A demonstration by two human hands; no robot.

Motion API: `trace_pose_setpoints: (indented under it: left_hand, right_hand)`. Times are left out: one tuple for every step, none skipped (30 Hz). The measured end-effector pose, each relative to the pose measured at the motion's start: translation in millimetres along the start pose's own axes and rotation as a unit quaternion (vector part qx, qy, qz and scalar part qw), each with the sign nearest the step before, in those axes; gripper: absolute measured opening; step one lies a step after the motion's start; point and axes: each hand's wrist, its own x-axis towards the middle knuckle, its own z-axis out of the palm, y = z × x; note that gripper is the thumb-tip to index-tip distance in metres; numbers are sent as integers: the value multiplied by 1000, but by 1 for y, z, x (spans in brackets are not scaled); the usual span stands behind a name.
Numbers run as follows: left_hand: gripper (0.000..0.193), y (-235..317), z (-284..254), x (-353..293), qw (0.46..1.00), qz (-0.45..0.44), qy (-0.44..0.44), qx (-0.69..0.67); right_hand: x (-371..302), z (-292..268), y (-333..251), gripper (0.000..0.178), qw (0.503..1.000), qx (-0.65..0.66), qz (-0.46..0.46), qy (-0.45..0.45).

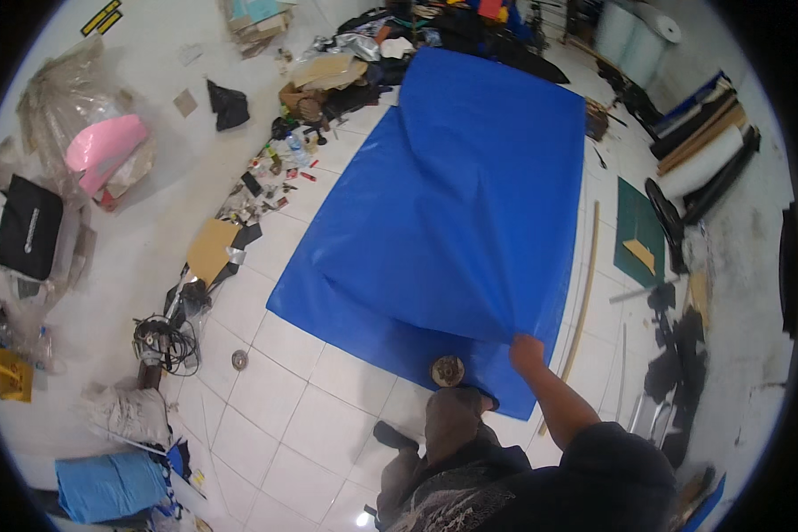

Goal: The person lays out a large blue sheet of fabric on a tiled floor, uses a wooden stick to measure and align it, and then cuts the fabric into sections using a pair of scissors.

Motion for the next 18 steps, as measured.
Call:
trace_pose_setpoints:
  left_hand:
    - [48, -33, -33, 27, 997, 15, 63, 40]
    - [49, -50, -62, 52, 991, 36, 131, 17]
    - [49, -34, -91, 95, 969, 104, 188, -124]
    - [44, 37, -128, 115, 965, 88, 194, -152]
    - [39, 54, -147, 134, 947, 148, 208, -195]
    - [35, 74, -164, 144, 940, 188, 201, -201]
    - [32, 69, -156, 174, 935, 219, 156, -232]
    - [31, 55, -144, 200, 930, 216, 90, -282]
    - [30, 42, -132, 225, 921, 212, 14, -327]
    - [29, 62, -114, 221, 938, 229, -29, -259]
    - [29, 82, -98, 206, 949, 244, -65, -190]
    - [30, 91, -89, 194, 940, 251, -118, -198]
    - [31, 94, -79, 183, 930, 252, -171, -205]
    - [31, 90, -69, 186, 950, 256, -152, -92]
    - [32, 85, -64, 192, 946, 298, -114, -52]
    - [32, 78, -57, 202, 938, 339, -72, -16]
    - [33, 72, -48, 205, 926, 375, -32, 21]
    - [30, 79, -44, 212, 944, 324, -46, 37]
  right_hand:
    - [-16, -11, -33, 20, 1000, 20, 12, -5]
    - [-39, -37, -67, 21, 999, 38, 32, -10]
    - [-63, -53, -70, 22, 996, 44, 79, -18]
    - [-88, -46, -59, 22, 994, 33, 99, -11]
    - [-108, -36, -69, 22, 995, 40, 93, 6]
    - [-123, -30, -82, 23, 995, 44, 85, 19]
    - [-130, -27, -90, 23, 994, 59, 88, 14]
    - [-136, -31, -104, 24, 993, 80, 82, 11]
    - [-144, -32, -114, 24, 992, 97, 81, 1]
    - [-156, -32, -112, 24, 989, 103, 106, 3]
    - [-165, -34, -113, 25, 986, 111, 127, 5]
    - [-171, -33, -111, 25, 983, 119, 143, 5]
    - [-178, -22, -112, 25, 979, 131, 158, 9]
    - [-183, -9, -117, 25, 975, 145, 170, 13]
    - [-181, 5, -117, 25, 970, 156, 185, 21]
    - [-180, 14, -115, 24, 967, 168, 186, 52]
    - [-186, 20, -114, 22, 963, 179, 186, 79]
    - [-185, 31, -113, 20, 957, 194, 185, 107]
